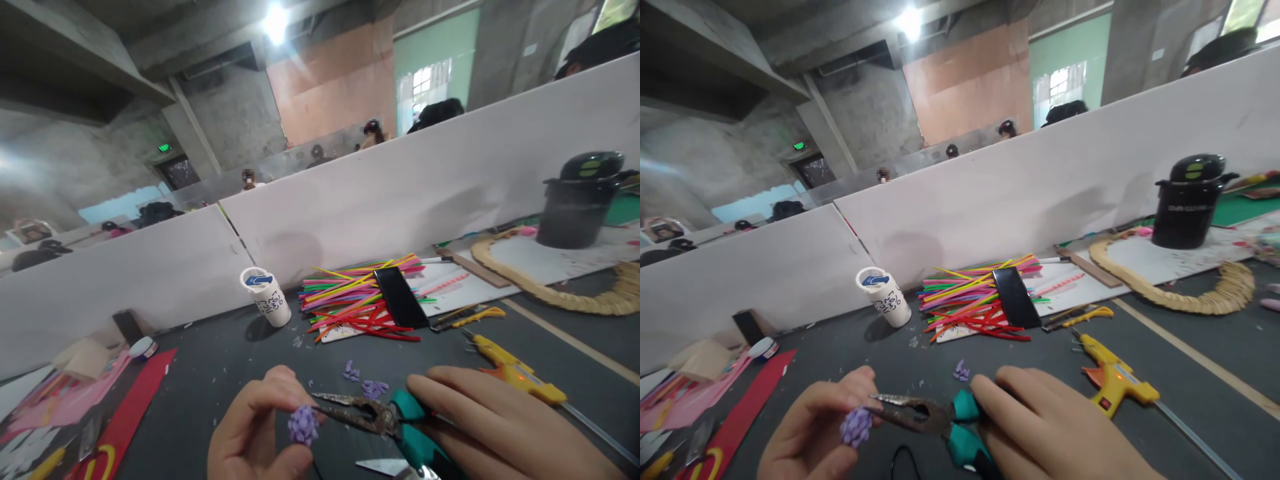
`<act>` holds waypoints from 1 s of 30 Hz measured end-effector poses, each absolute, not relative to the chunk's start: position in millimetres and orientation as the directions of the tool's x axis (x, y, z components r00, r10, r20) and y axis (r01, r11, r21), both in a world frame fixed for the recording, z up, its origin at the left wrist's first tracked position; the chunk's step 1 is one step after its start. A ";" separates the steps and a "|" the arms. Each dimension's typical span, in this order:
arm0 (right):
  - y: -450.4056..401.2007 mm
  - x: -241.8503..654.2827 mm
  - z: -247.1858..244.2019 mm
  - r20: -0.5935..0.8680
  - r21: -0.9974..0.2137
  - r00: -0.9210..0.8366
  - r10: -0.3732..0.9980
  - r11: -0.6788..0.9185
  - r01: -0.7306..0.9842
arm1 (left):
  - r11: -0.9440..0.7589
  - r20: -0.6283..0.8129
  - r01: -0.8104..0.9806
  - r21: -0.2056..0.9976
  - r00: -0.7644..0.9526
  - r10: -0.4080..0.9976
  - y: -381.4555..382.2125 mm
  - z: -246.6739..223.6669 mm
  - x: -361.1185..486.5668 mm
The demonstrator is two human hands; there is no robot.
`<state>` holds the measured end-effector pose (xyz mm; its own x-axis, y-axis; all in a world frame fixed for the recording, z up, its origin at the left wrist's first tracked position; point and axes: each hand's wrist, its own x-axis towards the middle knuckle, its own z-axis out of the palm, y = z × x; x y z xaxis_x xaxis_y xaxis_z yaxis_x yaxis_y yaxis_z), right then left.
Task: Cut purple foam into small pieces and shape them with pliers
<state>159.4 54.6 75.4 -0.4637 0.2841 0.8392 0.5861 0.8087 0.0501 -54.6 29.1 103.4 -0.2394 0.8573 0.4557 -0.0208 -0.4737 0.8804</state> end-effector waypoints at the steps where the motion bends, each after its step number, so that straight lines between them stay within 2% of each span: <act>1: 54.5 159.8 75.3 0.831 0.069 -0.483 0.277 0.810 0.583 | -0.470 0.451 -0.028 0.882 -0.232 0.862 29.5 103.0 -55.5; 6: 55.3 163.2 69.5 0.808 0.133 -0.532 0.254 0.801 0.583 | -0.486 0.475 -0.052 0.873 -0.139 0.869 33.0 97.3 -62.2; 12: 55.0 165.2 68.9 0.809 0.175 -0.539 0.235 0.778 0.603 | -0.591 0.590 0.034 0.806 0.028 0.807 36.1 95.4 -70.9; 30: 54.4 161.9 76.0 0.826 0.159 -0.518 0.223 0.789 0.593 | -0.592 0.591 0.069 0.803 0.037 0.806 38.6 97.5 -70.9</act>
<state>161.9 54.4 76.0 -0.5180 0.2228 0.8259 0.5929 0.7895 0.1589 -70.9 38.6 97.5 0.0375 0.8057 0.5911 0.0690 -0.5922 0.8028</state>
